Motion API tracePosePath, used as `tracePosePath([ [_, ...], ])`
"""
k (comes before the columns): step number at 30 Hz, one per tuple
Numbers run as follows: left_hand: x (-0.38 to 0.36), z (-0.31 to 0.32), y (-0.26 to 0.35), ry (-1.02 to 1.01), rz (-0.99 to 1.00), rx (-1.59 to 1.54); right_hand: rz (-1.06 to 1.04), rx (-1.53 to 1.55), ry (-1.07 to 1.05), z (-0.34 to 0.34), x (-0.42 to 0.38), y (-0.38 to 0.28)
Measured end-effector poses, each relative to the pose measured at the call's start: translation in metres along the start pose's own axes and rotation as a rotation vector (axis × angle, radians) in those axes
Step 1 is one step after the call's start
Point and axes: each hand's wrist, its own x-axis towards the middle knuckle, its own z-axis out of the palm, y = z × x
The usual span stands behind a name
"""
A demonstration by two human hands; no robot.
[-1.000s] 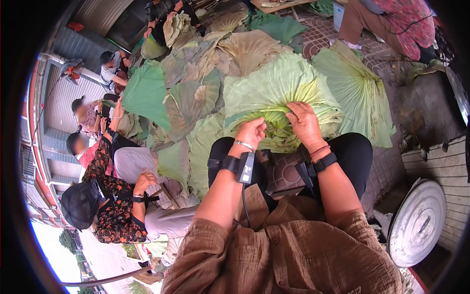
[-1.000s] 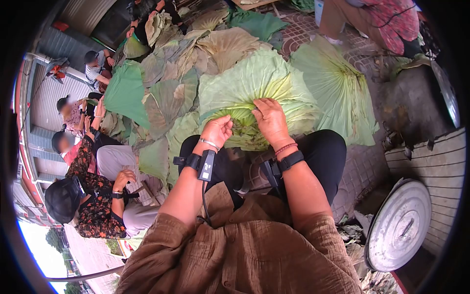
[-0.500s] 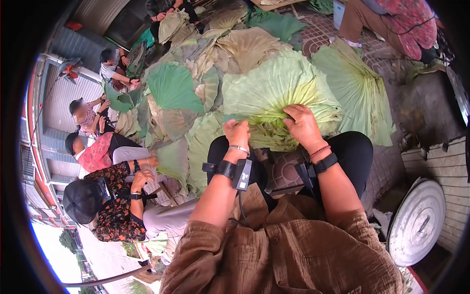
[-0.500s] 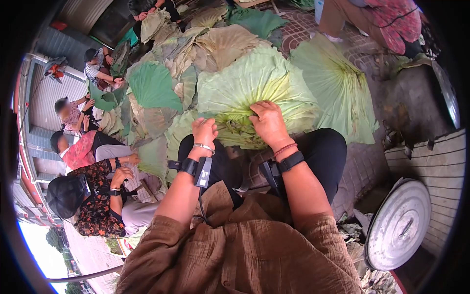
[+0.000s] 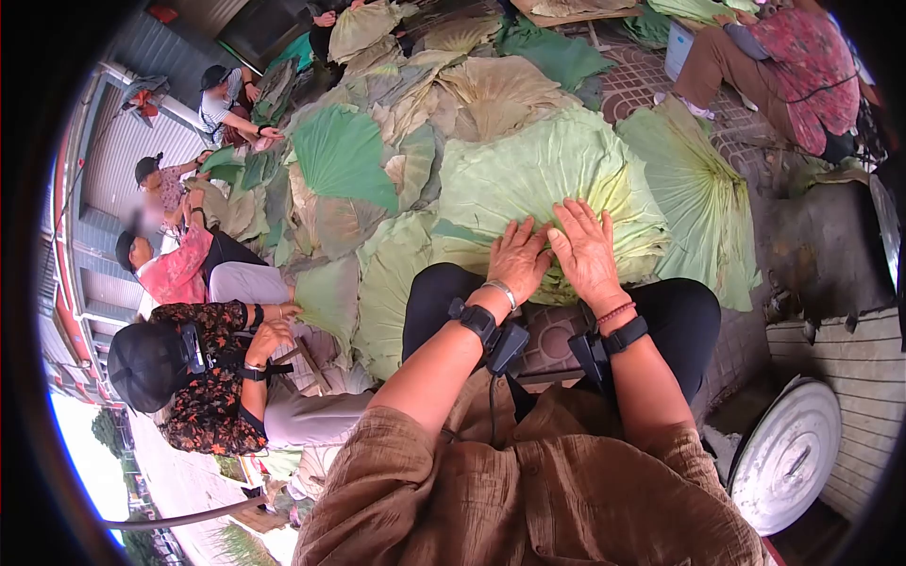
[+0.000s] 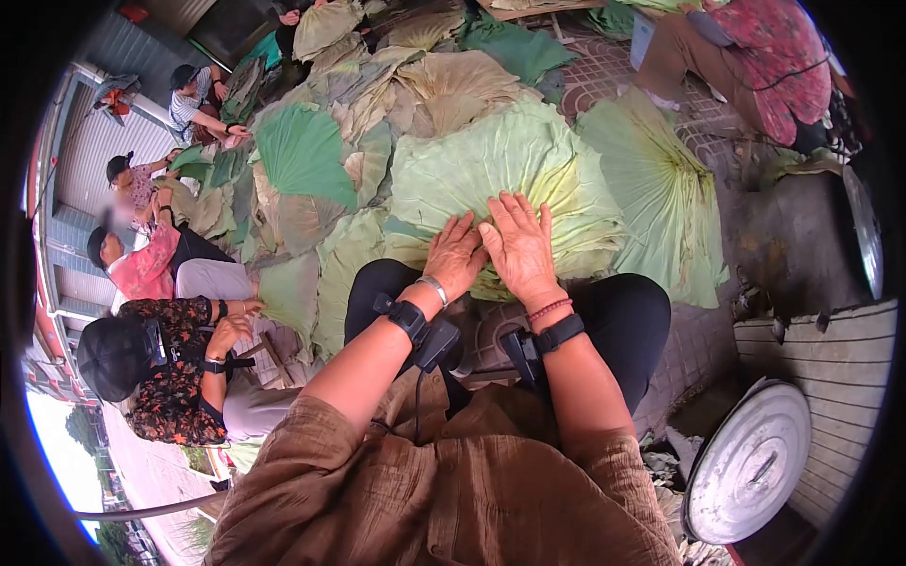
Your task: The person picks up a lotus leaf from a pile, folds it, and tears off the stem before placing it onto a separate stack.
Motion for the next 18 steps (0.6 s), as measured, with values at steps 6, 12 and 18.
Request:
tracePosePath([
  [6,-0.003,0.012,-0.001,-0.025,0.003,0.048,0.048,-0.126,-0.163,0.030,-0.015,0.009],
  [12,-0.008,0.014,-0.002,0.030,-0.004,-0.039,0.039,-0.198,-0.165,0.035,-0.014,0.011],
  [18,-0.011,0.010,-0.011,0.081,0.025,-0.267,-0.017,-0.232,-0.192,0.038,-0.016,0.016],
])
